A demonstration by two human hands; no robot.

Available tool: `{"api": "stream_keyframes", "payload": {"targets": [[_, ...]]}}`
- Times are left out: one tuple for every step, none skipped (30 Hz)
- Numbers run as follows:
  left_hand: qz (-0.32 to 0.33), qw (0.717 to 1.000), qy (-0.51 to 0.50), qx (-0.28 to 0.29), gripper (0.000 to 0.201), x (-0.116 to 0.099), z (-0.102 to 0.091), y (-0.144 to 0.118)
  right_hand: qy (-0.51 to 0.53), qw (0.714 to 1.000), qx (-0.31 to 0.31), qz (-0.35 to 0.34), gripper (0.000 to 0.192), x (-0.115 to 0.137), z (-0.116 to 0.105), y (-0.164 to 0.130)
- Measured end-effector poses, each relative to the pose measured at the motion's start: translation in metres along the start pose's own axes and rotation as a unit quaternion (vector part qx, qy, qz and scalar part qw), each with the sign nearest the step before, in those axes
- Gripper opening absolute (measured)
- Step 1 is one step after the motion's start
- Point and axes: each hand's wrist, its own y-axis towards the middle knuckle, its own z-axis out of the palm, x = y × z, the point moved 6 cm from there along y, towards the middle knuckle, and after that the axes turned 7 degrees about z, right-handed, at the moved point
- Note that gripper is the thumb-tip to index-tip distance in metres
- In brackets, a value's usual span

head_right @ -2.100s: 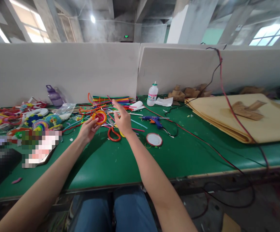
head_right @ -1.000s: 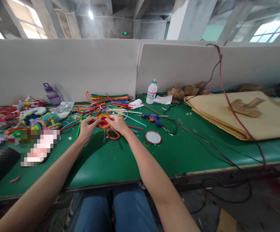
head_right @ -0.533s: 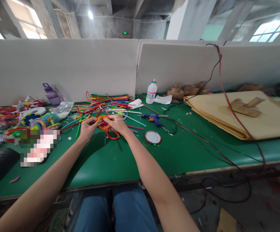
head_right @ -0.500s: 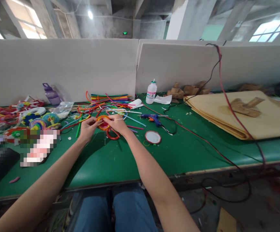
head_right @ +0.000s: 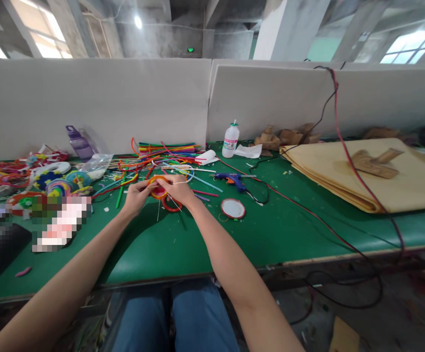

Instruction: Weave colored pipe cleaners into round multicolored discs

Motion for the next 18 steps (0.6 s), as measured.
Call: {"api": "stream_keyframes", "payload": {"targets": [[0.006, 1.000, 0.006, -0.002, 0.026, 0.000, 0.000, 0.000, -0.010, 1.000, -0.001, -0.005, 0.030, 0.000, 0.000, 0.000], [0.013, 1.000, 0.013, -0.005, 0.025, 0.001, -0.001, 0.000, -0.017, 1.000, -0.003, -0.012, 0.030, 0.001, 0.000, -0.001], [0.021, 1.000, 0.022, -0.010, 0.023, 0.000, -0.001, 0.000, -0.023, 1.000, -0.007, -0.019, 0.030, 0.002, 0.000, -0.001], [0.028, 0.999, 0.031, -0.014, 0.022, 0.000, -0.002, 0.000, -0.028, 0.999, -0.014, -0.028, 0.030, 0.004, 0.000, -0.002], [0.036, 0.998, 0.039, -0.019, 0.021, -0.001, -0.003, 0.000, -0.032, 0.999, -0.023, -0.038, 0.030, 0.005, 0.000, -0.002], [0.041, 0.998, 0.044, -0.024, 0.021, -0.002, -0.003, 0.000, -0.034, 0.998, -0.032, -0.046, 0.029, 0.007, -0.001, -0.003], [0.043, 0.998, 0.045, -0.026, 0.021, -0.003, -0.003, -0.001, -0.034, 0.997, -0.040, -0.052, 0.028, 0.009, -0.001, -0.003], [0.041, 0.998, 0.041, -0.028, 0.021, -0.004, -0.003, -0.001, -0.033, 0.997, -0.044, -0.054, 0.028, 0.010, -0.001, -0.003], [0.037, 0.998, 0.033, -0.028, 0.022, -0.005, -0.003, -0.001, -0.029, 0.997, -0.045, -0.051, 0.028, 0.010, -0.001, -0.003], [0.032, 0.999, 0.025, -0.025, 0.023, -0.007, -0.002, -0.001, -0.024, 0.998, -0.042, -0.044, 0.028, 0.010, -0.001, -0.003], [0.028, 0.999, 0.019, -0.021, 0.024, -0.008, -0.001, -0.002, -0.017, 0.999, -0.036, -0.037, 0.027, 0.010, -0.001, -0.002], [0.026, 0.999, 0.015, -0.016, 0.025, -0.010, 0.000, -0.002, -0.008, 0.999, -0.030, -0.030, 0.027, 0.009, -0.001, -0.001], [0.026, 0.999, 0.015, -0.013, 0.026, -0.013, 0.001, -0.003, 0.001, 0.999, -0.024, -0.026, 0.026, 0.009, -0.001, -0.001], [0.029, 0.999, 0.019, -0.012, 0.027, -0.015, 0.001, -0.003, 0.010, 0.999, -0.019, -0.026, 0.025, 0.009, -0.002, 0.000], [0.032, 0.999, 0.022, -0.012, 0.028, -0.016, 0.001, -0.003, 0.019, 0.999, -0.015, -0.027, 0.025, 0.009, -0.003, 0.000], [0.034, 0.999, 0.023, -0.014, 0.029, -0.017, 0.001, -0.003, 0.030, 0.999, -0.011, -0.028, 0.024, 0.009, -0.003, 0.001], [0.034, 0.999, 0.022, -0.014, 0.030, -0.017, 0.001, -0.003, 0.043, 0.999, -0.006, -0.024, 0.024, 0.008, -0.003, 0.001], [0.033, 0.999, 0.017, -0.013, 0.030, -0.016, 0.001, -0.003, 0.057, 0.998, 0.003, -0.014, 0.025, 0.006, -0.003, 0.002]]}}
